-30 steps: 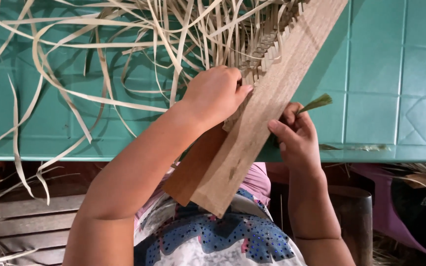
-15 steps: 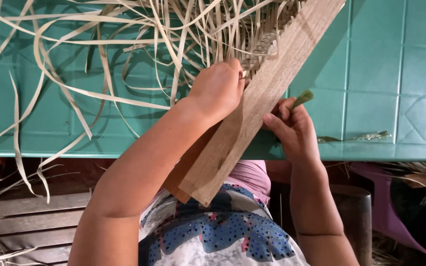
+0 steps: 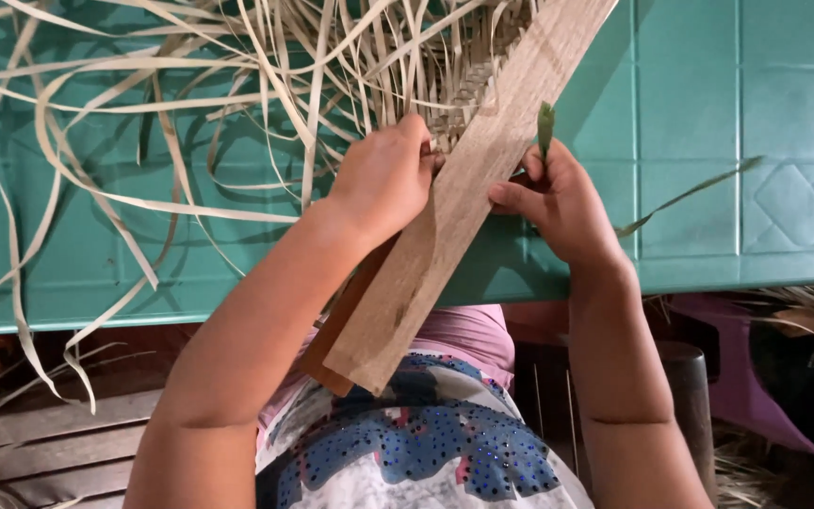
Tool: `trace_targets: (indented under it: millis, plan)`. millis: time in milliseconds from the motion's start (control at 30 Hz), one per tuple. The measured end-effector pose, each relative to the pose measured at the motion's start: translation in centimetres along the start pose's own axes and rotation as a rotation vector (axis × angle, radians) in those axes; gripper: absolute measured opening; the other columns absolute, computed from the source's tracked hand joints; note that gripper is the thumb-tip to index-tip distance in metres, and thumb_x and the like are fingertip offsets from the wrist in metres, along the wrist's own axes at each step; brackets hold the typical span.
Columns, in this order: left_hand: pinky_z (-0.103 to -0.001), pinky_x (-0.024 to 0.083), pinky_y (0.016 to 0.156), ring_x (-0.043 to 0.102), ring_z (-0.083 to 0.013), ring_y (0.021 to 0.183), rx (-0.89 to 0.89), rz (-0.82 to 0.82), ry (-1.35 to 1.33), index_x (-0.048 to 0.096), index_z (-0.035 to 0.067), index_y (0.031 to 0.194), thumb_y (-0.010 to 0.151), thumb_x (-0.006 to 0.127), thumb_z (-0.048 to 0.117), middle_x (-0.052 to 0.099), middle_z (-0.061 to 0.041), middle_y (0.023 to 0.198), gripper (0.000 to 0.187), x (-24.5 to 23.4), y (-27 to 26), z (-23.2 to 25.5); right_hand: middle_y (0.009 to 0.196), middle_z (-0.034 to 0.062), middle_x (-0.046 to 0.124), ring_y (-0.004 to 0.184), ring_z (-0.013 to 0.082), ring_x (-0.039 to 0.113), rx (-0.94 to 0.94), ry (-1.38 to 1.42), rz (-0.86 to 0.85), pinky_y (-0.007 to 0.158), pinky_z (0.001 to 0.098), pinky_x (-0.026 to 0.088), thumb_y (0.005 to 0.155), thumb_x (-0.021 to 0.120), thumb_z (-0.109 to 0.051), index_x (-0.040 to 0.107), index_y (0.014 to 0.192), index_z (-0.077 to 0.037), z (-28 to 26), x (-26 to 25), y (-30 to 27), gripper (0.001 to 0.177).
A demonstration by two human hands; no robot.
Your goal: The person is weaving dried plant fibers around a wooden board to create a woven mat or panel.
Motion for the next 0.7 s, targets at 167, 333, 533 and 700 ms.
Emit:
trace_targets:
  millis: [167, 333, 533, 700]
  plan:
    - [-0.048, 0.052, 0.073, 0.065, -0.0371, 0.087, -0.061, -0.016, -0.050, 0.051, 0.012, 0.101, 0.094, 0.048, 0.033, 0.064, -0.012, 0.085, 0.022, -1.4, -0.6, 0.7, 0.071, 0.0051, 0.052, 0.067, 0.0137, 0.062, 0.007, -0.018, 0.031, 0.064, 0.0292, 0.059, 0.084, 0.075, -0.007, 0.034, 0.085, -0.010, 1.0, -0.3, 0.5, 0.042]
    - [-0.053, 0.048, 0.084, 0.060, -0.0427, 0.101, -0.067, -0.088, -0.123, 0.040, 0.007, 0.133, 0.091, 0.038, 0.054, 0.062, -0.022, 0.106, 0.063, -2.8, -2.9, 4.4, 0.075, 0.0116, 0.059, 0.067, 0.0189, 0.068, 0.037, -0.070, 0.050, 0.058, 0.0292, 0.060, 0.082, 0.079, -0.011, 0.037, 0.084, -0.010, 2.8, -1.3, 1.3, 0.042]
    - [-0.058, 0.050, 0.086, 0.043, -0.0464, 0.116, -0.096, -0.236, 0.134, 0.016, -0.001, 0.144, 0.074, 0.076, 0.037, 0.041, -0.025, 0.120, 0.099, -0.7, -3.1, 5.0, 0.068, 0.0029, 0.056, 0.062, 0.0162, 0.067, 0.030, -0.111, -0.021, 0.047, 0.0216, 0.054, 0.088, 0.071, -0.005, 0.037, 0.078, -0.010, 0.4, -3.8, 2.8, 0.035]
    - [-0.045, 0.041, 0.089, 0.045, -0.0393, 0.105, 0.001, -0.189, 0.234, 0.016, -0.003, 0.148, 0.081, 0.068, 0.050, 0.045, -0.025, 0.116, 0.100, -0.5, -3.1, 4.8, 0.074, -0.0016, 0.059, 0.054, 0.0059, 0.068, -0.213, -0.559, 0.457, 0.036, 0.0222, 0.036, 0.091, 0.057, -0.010, 0.060, 0.092, -0.010, -2.1, -13.2, 7.9, 0.003]
Point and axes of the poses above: each hand's wrist, its own y-axis towards the middle knuckle, its own x-axis out of the palm, z = x × y, the point moved 8 cm from there along y, towards the middle knuckle
